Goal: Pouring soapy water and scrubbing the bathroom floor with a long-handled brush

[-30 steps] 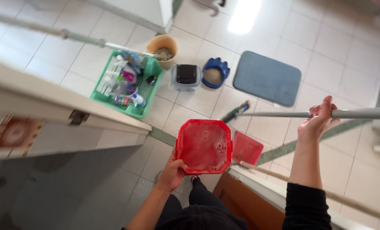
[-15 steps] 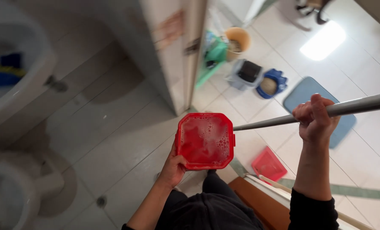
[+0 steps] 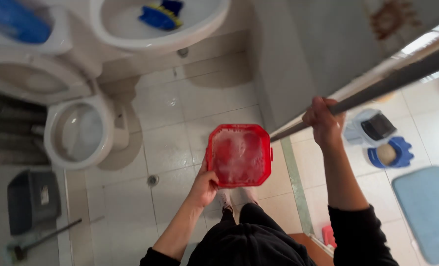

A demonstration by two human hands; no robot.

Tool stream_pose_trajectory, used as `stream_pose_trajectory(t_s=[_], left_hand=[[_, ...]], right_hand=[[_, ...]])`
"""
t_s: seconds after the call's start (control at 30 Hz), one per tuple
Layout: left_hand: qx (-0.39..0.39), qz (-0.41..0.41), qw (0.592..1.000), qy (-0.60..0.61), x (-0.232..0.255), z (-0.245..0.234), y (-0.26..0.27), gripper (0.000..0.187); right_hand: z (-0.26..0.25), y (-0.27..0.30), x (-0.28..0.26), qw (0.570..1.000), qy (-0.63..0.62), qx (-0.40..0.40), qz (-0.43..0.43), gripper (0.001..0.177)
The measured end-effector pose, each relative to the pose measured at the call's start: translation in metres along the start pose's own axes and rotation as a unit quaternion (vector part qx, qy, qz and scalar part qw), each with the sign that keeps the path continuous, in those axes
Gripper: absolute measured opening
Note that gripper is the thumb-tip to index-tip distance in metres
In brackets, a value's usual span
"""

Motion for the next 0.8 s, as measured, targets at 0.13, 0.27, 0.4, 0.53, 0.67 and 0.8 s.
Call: stream_pose_trajectory(t_s=[0.13,0.27,0.4,0.53,0.67,0.8], left_hand=[[0.021,0.028,0.999,0.024,0.026,-0.01,-0.004,0.097],[0.03,0.073,0.995,0.054,0.04,-0.019,-0.012,0.094],[0.055,0.094,0.99,0.088,0.044,-0.026,-0.027,0.094],[0.065,0.112,0.986,0.11,0.014,-0.067,-0.06,0.09],[0.088,0.118,0.982,0.114,0.034,-0.047,-0.056,0.09],[0.099,0.145,0.98,0.09,0.049,-0.044,-0.057,0.093]], right_hand=[[0.032,-0.053,0.035,0.998,-0.004,-0.038,0.042,0.041],[0.043,-0.098,0.053,0.997,0.03,-0.03,0.062,0.047],[0.035,-0.144,0.069,0.995,0.053,-0.016,0.087,0.048],[0.001,-0.183,0.091,0.993,0.046,-0.027,0.11,0.043],[-0.039,-0.218,0.097,0.994,0.042,0.016,0.101,0.043],[-0.036,-0.219,0.077,0.987,0.108,0.087,0.08,0.037]])
Point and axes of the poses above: each hand's wrist, its own y-axis away from the middle knuckle, its own z-axis out of the palm, x = y × z, the point moved 7 cm from there along -y, towards the middle knuckle, and after that the axes turned 12 degrees about z, right-handed, at the moved point
